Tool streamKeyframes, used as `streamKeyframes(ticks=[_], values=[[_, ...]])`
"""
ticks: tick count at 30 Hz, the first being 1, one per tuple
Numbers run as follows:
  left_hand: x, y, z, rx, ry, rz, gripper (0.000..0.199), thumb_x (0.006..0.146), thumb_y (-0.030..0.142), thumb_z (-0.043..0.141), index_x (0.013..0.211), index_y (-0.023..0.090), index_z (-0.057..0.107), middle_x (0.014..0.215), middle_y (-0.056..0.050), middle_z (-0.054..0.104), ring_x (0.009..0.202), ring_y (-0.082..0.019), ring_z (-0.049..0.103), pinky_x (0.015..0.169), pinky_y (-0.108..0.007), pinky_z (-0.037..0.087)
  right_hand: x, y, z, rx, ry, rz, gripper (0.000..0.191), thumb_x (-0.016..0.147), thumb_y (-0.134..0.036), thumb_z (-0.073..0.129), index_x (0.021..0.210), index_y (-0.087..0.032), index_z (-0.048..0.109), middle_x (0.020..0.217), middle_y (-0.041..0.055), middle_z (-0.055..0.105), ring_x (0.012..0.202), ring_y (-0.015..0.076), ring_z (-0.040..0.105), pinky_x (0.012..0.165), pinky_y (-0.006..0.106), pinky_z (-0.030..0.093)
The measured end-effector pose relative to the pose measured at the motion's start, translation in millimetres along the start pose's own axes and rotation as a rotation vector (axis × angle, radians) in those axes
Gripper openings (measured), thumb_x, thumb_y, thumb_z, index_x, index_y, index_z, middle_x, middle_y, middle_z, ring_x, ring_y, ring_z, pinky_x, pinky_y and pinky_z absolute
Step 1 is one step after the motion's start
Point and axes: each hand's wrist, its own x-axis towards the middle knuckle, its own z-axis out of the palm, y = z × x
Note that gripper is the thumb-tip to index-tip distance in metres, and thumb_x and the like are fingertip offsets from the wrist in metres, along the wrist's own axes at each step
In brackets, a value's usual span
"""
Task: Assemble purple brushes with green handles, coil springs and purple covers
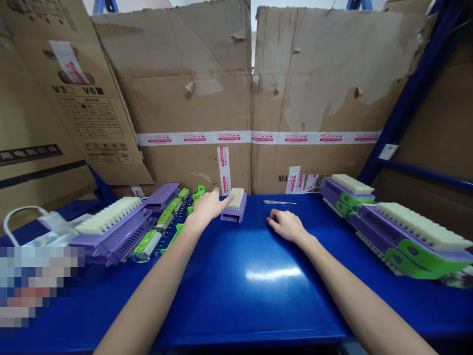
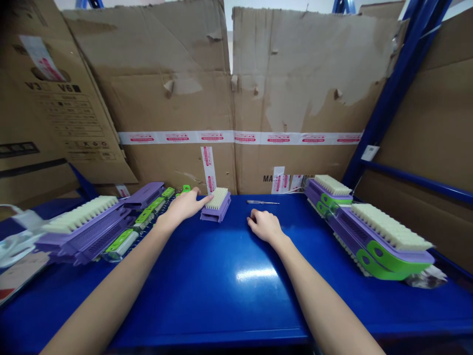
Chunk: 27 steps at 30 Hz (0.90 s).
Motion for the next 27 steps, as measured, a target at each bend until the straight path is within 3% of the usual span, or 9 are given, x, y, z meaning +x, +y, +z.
streamKeyframes(ticks=[9, 17, 21, 24, 27], values=[[-9, -30, -21.4, 0.162, -0.001, -0.015, 0.041, 0.084, 0.047, 0.037, 0.106, 0.018, 0.056, 0.101, -0.015, 0.066, 0.095, -0.029, 0.062, 0.074, -0.034, 0.046, -1, -1, -2, -0.010, -0.006, -0.003, 0.025, 0.088, -0.040, 0.039, 0.089, -0.023, 0.058, 0.084, 0.0048, 0.067, 0.079, 0.0211, 0.063, 0.056, 0.026, 0.029], [-71, -56, -32.6, 0.277, -0.090, -0.033, 0.034, 0.078, 0.051, 0.045, 0.082, 0.022, 0.061, 0.086, -0.008, 0.067, 0.085, -0.027, 0.062, 0.066, -0.031, 0.043, 0, 0, -1, -0.012, -0.017, -0.004, 0.026, 0.088, -0.040, 0.039, 0.090, -0.022, 0.058, 0.084, 0.0053, 0.067, 0.080, 0.0211, 0.063, 0.057, 0.026, 0.029], [-104, -66, -30.1, 0.439, -0.177, 0.046, 0.017, 0.071, 0.024, 0.057, 0.087, 0.021, 0.063, 0.093, -0.008, 0.066, 0.091, -0.029, 0.061, 0.066, -0.032, 0.042, 1, 0, -1, -0.007, -0.016, -0.004, 0.026, 0.088, -0.040, 0.039, 0.090, -0.023, 0.058, 0.084, 0.0052, 0.067, 0.079, 0.0211, 0.062, 0.057, 0.025, 0.029], [-116, -67, -28.9, 0.556, -0.165, 0.048, 0.029, 0.071, 0.003, 0.042, 0.082, 0.018, 0.064, 0.093, -0.011, 0.066, 0.094, -0.030, 0.060, 0.067, -0.034, 0.040, 0, -1, -1, -0.002, -0.017, -0.003, 0.026, 0.088, -0.040, 0.039, 0.090, -0.023, 0.058, 0.084, 0.0052, 0.067, 0.078, 0.0205, 0.062, 0.057, 0.025, 0.029], [-117, -67, -28.7, 0.569, -0.176, 0.082, 0.035, 0.069, -0.003, 0.036, 0.077, 0.016, 0.064, 0.091, -0.013, 0.066, 0.092, -0.031, 0.059, 0.068, -0.036, 0.039, -1, -1, -2, -0.005, -0.022, 0.000, 0.026, 0.088, -0.040, 0.039, 0.090, -0.023, 0.058, 0.085, 0.0053, 0.067, 0.079, 0.0204, 0.062, 0.058, 0.025, 0.030]])
